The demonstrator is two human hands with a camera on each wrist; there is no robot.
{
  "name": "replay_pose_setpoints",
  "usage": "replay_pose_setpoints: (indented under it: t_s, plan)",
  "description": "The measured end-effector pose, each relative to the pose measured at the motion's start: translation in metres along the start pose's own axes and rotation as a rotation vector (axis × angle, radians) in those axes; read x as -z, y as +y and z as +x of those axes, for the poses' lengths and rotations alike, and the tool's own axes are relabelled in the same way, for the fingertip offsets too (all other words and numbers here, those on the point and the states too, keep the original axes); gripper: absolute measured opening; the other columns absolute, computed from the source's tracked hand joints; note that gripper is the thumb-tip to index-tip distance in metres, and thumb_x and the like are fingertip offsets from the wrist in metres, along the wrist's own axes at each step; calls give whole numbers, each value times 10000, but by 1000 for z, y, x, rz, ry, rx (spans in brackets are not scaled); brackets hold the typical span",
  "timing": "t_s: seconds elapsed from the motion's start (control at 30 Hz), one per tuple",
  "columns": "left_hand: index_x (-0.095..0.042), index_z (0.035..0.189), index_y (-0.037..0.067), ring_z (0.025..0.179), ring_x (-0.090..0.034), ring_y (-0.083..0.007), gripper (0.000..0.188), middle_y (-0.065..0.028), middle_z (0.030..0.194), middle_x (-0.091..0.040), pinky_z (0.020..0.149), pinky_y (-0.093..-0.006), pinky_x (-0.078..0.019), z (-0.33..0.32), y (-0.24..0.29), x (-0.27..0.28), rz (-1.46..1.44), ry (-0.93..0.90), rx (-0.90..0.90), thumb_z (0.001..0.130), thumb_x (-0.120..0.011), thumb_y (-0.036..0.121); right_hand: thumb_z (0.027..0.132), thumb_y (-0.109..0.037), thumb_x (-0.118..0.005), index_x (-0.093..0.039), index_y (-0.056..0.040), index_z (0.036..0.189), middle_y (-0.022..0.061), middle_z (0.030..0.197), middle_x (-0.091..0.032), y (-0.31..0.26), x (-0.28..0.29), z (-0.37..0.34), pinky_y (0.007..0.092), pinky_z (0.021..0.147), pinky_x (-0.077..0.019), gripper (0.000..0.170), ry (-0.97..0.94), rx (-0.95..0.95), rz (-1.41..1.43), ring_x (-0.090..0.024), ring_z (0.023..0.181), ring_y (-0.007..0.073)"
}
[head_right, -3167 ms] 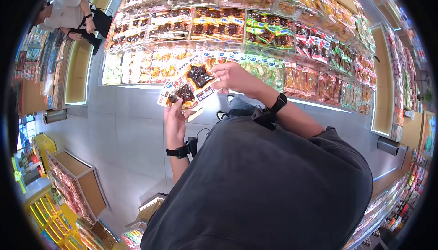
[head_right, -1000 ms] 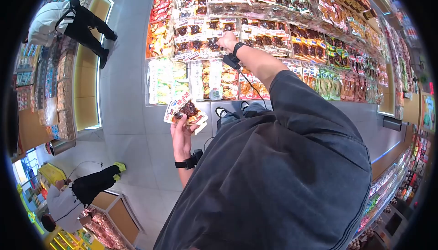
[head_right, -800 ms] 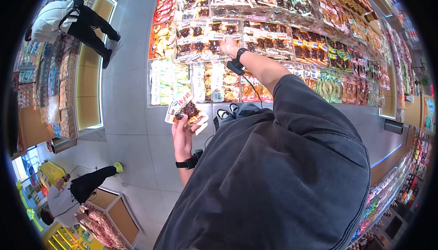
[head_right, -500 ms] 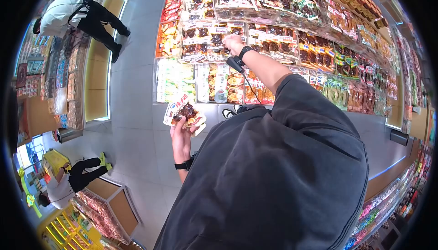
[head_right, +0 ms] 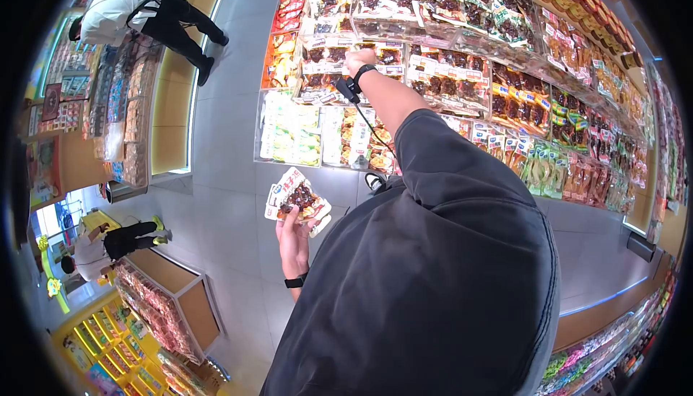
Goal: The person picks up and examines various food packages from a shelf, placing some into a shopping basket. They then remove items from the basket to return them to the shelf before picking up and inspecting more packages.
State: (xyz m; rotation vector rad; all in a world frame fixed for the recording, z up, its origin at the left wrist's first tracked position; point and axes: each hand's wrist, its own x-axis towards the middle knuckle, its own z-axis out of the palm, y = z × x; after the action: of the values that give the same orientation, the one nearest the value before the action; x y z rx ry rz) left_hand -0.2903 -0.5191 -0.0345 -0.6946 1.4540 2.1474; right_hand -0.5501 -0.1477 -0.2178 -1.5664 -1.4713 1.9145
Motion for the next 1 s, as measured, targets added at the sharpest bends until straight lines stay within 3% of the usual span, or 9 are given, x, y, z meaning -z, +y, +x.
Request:
replay_pose_setpoints:
  t_s: [0.07, 0.13, 0.2, 0.3, 0.37, 0.53, 0.73, 0.9, 1.0]
  plan:
    - [-531, 1256, 2, 979, -685, -242, 330, -131, 1162, -646, 722, -386, -626, -4, -1, -1, -10, 20, -2, 941, -619, 50, 819, -152, -769, -626, 8, 740, 146, 716, -685, 2, 5, -3, 381, 602, -555, 228, -20, 78, -168, -703, 662, 251]
    - [-532, 1257, 3, 976, -685, -244, 332, -132, 1160, -646, 723, -390, -627, -5, -3, -1, -22, 26, -15, 941, -621, 53, 809, -205, -769, -610, 26, 940, 194, 840, -698, 3, 3, -12, 441, 741, -583, 309, 188, 357, -494, -717, 842, 355]
    - [-532, 1257, 4, 974, -686, -245, 333, -133, 1157, -646, 724, -394, -628, -1, -8, 2, -44, 26, -31, 941, -623, 56, 797, -188, -745, -508, 35, 1173, 311, 1262, -544, 2, 22, -49, 477, 905, -540, 498, 108, 541, -621, -636, 1050, 439]
    - [-531, 1255, 2, 970, -687, -245, 334, -135, 1154, -646, 725, -391, -628, -3, -5, -2, -55, 47, -32, 940, -627, 57, 796, -197, -701, -559, 1, 1194, 323, 1380, -446, 5, 32, -70, 509, 1008, -442, 467, -43, 780, -709, -484, 1259, 458]
    - [-528, 1256, -1, 970, -687, -245, 337, -135, 1157, -644, 724, -384, -626, -1, -3, -5, -36, 45, -31, 940, -628, 58, 898, -321, -622, -495, -93, 1403, 268, 1547, -287, 3, 33, -68, 575, 1122, -306, 569, -259, 1142, -1163, -333, 1395, 474]
    - [-530, 1250, -3, 971, -685, -241, 330, -132, 1155, -644, 723, -377, -624, -3, -6, -11, -29, 18, -52, 940, -626, 56, 953, -517, -522, -412, -202, 1515, 202, 1622, -213, 22, 24, -42, 553, 1214, -121, 653, -286, 1123, -1403, -197, 1486, 433]
    - [-521, 1258, 2, 984, -678, -238, 343, -130, 1172, -638, 739, -396, -620, -4, -12, -10, -35, 39, -47, 936, -630, 54, 951, -475, -551, -340, -213, 1548, 295, 1591, -205, 33, 23, -45, 520, 1204, -171, 686, -158, 941, -1367, -226, 1474, 416]
    - [-512, 1258, 1, 986, -678, -237, 354, -128, 1175, -638, 746, -410, -617, -2, -15, -11, -28, 41, -74, 933, -639, 62, 883, -361, -672, -447, -91, 1460, 257, 1467, -410, 35, 28, -45, 496, 1120, -295, 676, -42, 1128, -1312, -390, 1352, 367]
    - [-514, 1257, 0, 998, -677, -237, 357, -130, 1181, -638, 745, -412, -615, -3, -17, -11, -23, 45, -65, 932, -644, 67, 863, -338, -687, -485, -65, 1409, 240, 1412, -461, 16, 35, -55, 491, 1080, -331, 643, -139, 1110, -1297, -428, 1307, 348]
